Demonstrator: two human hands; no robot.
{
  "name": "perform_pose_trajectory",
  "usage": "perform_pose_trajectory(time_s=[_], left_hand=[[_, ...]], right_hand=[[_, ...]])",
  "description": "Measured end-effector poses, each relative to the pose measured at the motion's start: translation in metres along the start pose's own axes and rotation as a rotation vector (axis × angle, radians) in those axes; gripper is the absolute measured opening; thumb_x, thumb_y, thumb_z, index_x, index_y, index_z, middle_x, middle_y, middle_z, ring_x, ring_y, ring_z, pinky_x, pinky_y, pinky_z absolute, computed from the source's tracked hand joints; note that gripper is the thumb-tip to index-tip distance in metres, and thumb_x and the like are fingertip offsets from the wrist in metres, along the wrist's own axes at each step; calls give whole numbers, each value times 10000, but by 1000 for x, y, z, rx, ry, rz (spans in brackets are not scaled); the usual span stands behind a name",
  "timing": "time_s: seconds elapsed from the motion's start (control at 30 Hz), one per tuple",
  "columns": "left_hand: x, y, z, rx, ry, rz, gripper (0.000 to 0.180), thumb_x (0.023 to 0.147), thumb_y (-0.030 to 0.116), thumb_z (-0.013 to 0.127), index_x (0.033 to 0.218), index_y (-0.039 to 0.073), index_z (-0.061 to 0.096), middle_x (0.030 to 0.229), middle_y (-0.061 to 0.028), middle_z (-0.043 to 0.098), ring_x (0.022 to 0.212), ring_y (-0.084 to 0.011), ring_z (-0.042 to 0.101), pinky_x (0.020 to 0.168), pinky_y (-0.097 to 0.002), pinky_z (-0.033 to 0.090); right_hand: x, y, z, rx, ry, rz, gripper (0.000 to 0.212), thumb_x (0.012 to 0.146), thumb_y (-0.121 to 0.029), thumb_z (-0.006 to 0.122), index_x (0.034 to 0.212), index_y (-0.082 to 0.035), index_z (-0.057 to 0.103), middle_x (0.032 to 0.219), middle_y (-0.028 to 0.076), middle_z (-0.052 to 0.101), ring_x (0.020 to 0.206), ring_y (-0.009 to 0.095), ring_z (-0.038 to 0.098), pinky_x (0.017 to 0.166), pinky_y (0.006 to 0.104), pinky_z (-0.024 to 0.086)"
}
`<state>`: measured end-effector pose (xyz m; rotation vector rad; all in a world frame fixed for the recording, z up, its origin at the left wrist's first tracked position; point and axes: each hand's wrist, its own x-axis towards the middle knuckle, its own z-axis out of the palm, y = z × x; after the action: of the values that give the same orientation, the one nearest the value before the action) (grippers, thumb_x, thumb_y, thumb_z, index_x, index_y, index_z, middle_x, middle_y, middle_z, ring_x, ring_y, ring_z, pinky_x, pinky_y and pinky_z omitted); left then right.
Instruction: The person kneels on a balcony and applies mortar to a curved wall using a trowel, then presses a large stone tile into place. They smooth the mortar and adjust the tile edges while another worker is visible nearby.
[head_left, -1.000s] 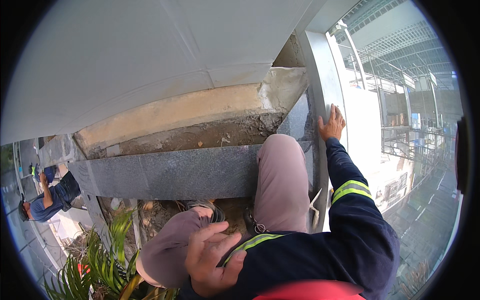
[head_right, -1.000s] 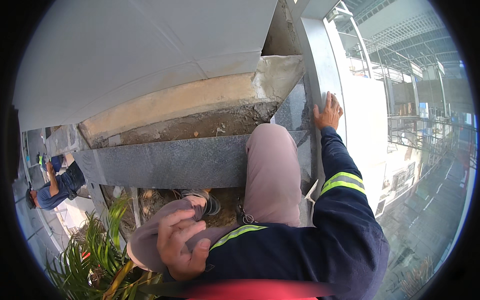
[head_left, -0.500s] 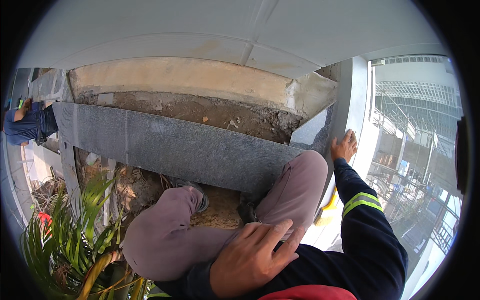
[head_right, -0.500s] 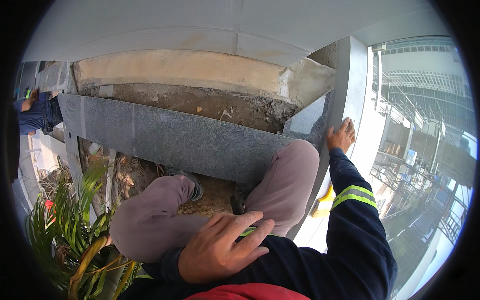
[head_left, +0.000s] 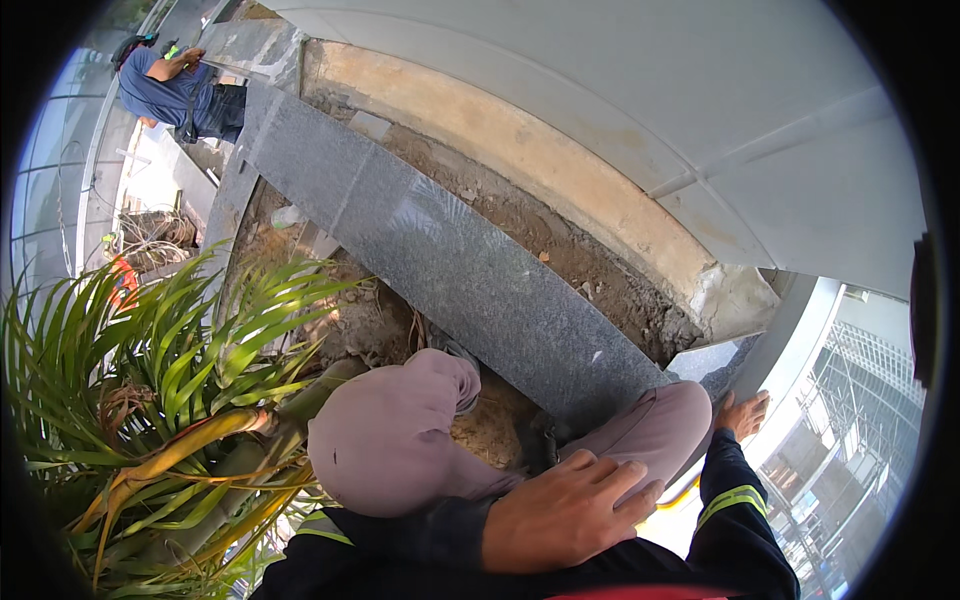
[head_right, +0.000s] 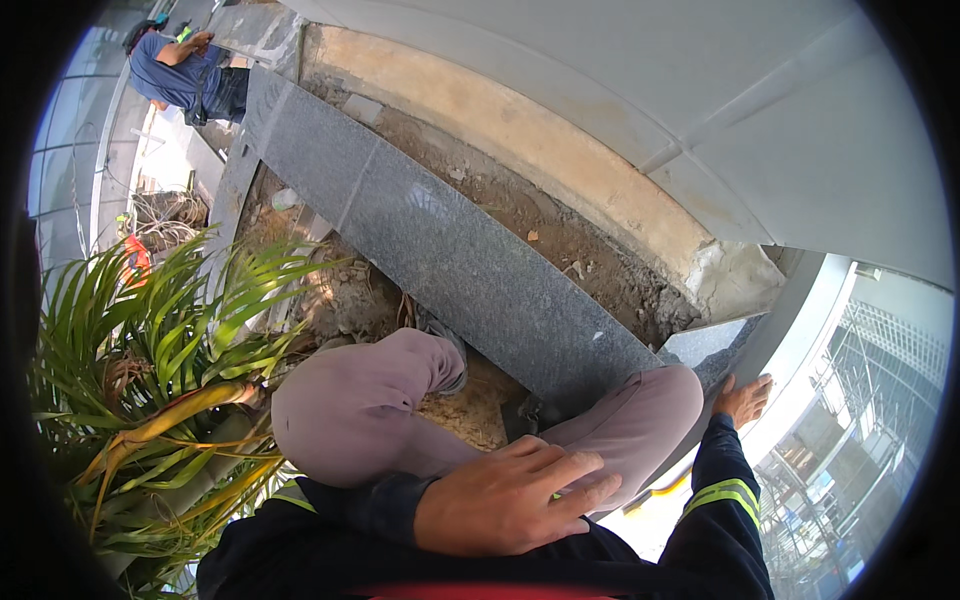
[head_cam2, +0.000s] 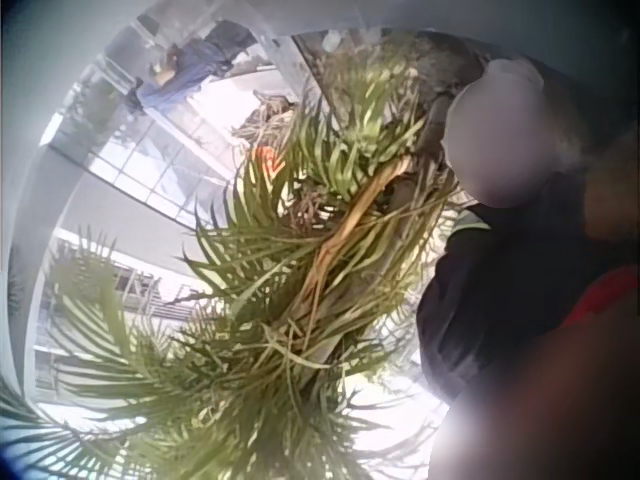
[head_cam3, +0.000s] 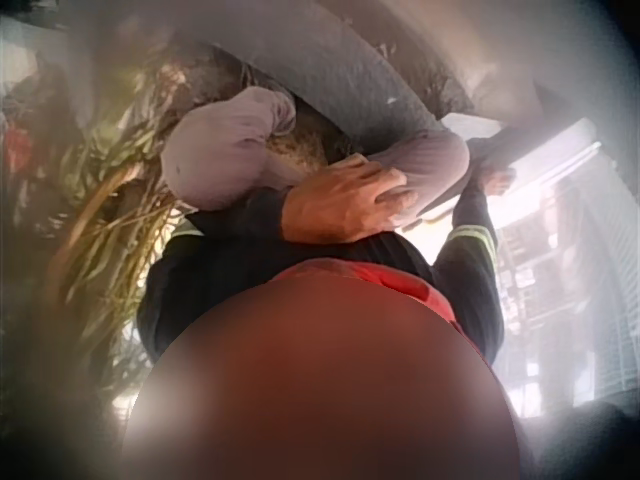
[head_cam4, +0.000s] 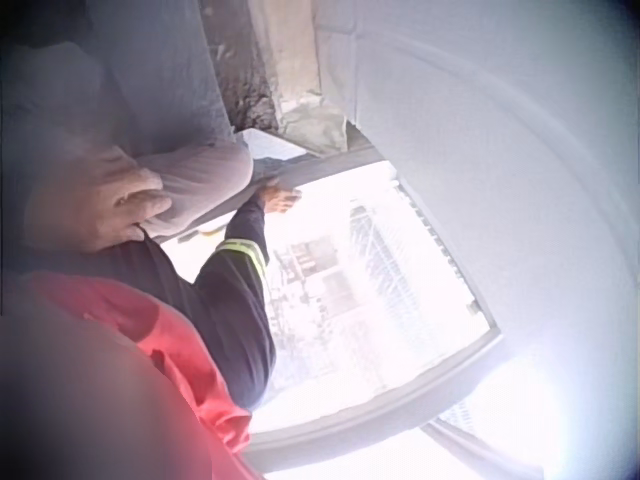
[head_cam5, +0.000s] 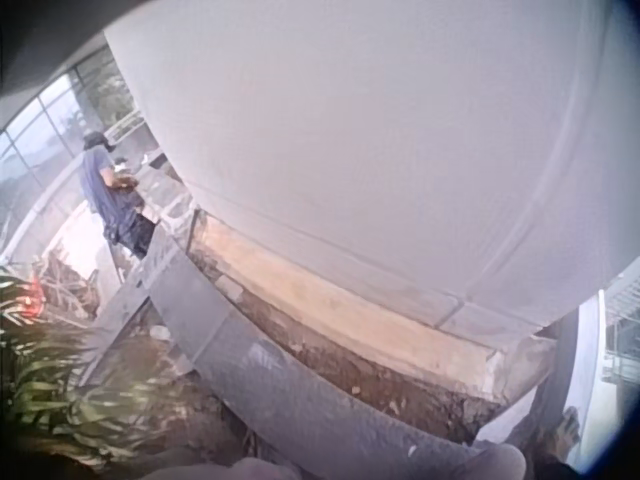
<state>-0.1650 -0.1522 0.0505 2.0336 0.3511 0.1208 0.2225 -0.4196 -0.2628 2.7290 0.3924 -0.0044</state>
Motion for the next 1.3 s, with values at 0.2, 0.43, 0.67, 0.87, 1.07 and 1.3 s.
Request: perform_pose_trajectory(time_s=[0.2, 0.43, 0.67, 0.87, 1.07, 1.3], left_hand=[[8, 0, 1, -38, -26, 23, 582, 934, 247, 738, 1436, 24, 543, 1287, -201, 572, 1102, -349, 654, 963, -454, 508], [11, -2, 1, -61, -66, 26, 571, 949, 249, 723, 1445, 33, 539, 1292, -192, 570, 1148, -338, 636, 970, -461, 504], [11, -5, -3, -5, -12, 22, 550, 952, 258, 716, 1426, 27, 561, 1262, -185, 584, 1022, -336, 656, 930, -445, 522], [11, -7, -1, -21, 16, 19, 527, 954, 255, 710, 1407, 22, 575, 1251, -181, 591, 1004, -332, 658, 919, -443, 524], [10, -7, -2, -11, 16, 45, 512, 945, 240, 714, 1390, 24, 583, 1237, -190, 594, 1031, -304, 661, 910, -436, 522], [10, -3, -4, -12, 28, 53, 470, 970, 216, 665, 1383, 8, 583, 1207, -184, 607, 1068, -298, 662, 897, -426, 514]], right_hand=[[2, -2, -2, -17, -8, 12, 957, 927, -411, 757, 1645, -79, 218, 1671, 153, 316, 1523, 339, 326, 1199, 499, 333], [-1, -1, 5, -4, 21, -8, 972, 922, -404, 762, 1652, -82, 206, 1673, 152, 308, 1516, 339, 333, 1193, 492, 343], [0, 2, 7, -36, 22, 0, 974, 933, -430, 745, 1654, -68, 198, 1664, 160, 313, 1500, 343, 348, 1183, 501, 351], [0, 1, 4, -63, 9, 1, 962, 942, -441, 728, 1653, -66, 199, 1659, 163, 315, 1496, 346, 351, 1183, 496, 350], [1, -3, -2, -40, -8, 14, 963, 940, -424, 735, 1653, -63, 198, 1656, 164, 317, 1494, 352, 350, 1184, 495, 350], [-1, -5, -5, -16, -18, 15, 953, 944, -403, 736, 1651, -55, 199, 1664, 172, 310, 1504, 356, 338, 1186, 499, 348]])
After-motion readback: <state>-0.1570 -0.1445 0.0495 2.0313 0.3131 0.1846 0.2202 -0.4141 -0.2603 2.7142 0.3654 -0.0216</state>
